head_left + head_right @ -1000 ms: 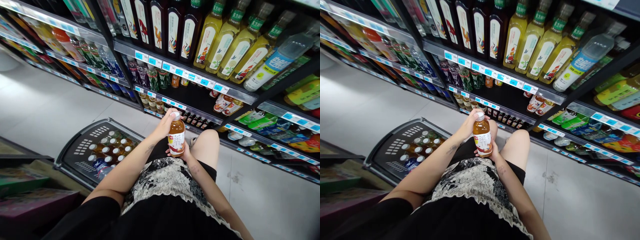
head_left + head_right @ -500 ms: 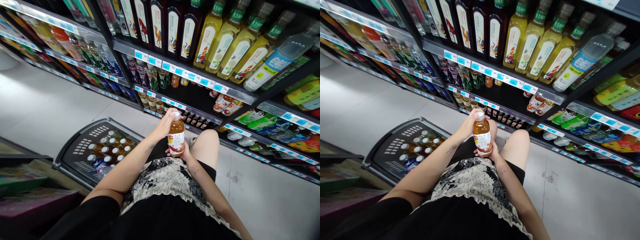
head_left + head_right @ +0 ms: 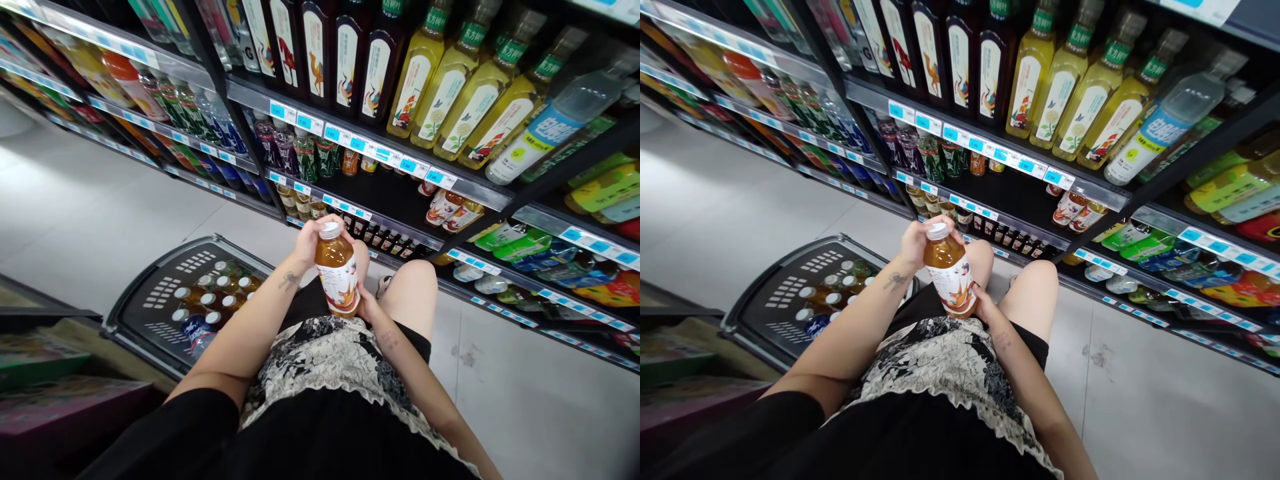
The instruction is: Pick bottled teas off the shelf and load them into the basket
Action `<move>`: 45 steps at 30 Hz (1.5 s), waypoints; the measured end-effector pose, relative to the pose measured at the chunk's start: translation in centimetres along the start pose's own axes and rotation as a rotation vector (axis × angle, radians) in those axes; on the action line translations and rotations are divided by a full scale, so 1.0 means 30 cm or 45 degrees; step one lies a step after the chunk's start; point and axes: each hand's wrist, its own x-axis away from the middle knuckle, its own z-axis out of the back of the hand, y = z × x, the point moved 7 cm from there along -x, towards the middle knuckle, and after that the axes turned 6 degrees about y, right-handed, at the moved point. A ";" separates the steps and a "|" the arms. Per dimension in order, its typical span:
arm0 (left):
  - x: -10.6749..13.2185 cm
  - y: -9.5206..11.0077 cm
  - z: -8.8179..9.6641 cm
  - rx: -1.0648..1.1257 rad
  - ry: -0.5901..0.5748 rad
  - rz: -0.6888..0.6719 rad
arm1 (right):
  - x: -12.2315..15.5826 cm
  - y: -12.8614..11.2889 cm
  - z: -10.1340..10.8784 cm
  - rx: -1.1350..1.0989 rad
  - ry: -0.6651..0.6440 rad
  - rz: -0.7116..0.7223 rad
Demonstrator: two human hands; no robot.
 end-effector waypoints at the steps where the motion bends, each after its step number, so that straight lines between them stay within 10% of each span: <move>1: -0.001 0.002 0.021 0.030 -0.018 0.017 | 0.002 -0.003 0.007 0.041 0.016 0.031; 11: 0.007 -0.050 0.144 0.104 -0.049 0.135 | 0.058 -0.067 -0.081 0.333 -0.334 0.040; 24: -0.015 -0.096 0.056 -0.161 0.046 0.172 | 0.020 -0.012 0.008 0.252 -0.072 0.084; 29: -0.007 -0.090 0.079 -0.442 0.380 0.006 | 0.028 -0.079 0.014 0.314 0.148 0.366; 36: 0.022 -0.110 0.000 -0.510 0.239 0.001 | 0.112 -0.185 0.059 0.559 0.417 0.651; 45: 0.033 -0.247 0.162 -0.468 0.523 0.278 | 0.126 -0.219 0.103 0.878 0.669 0.625</move>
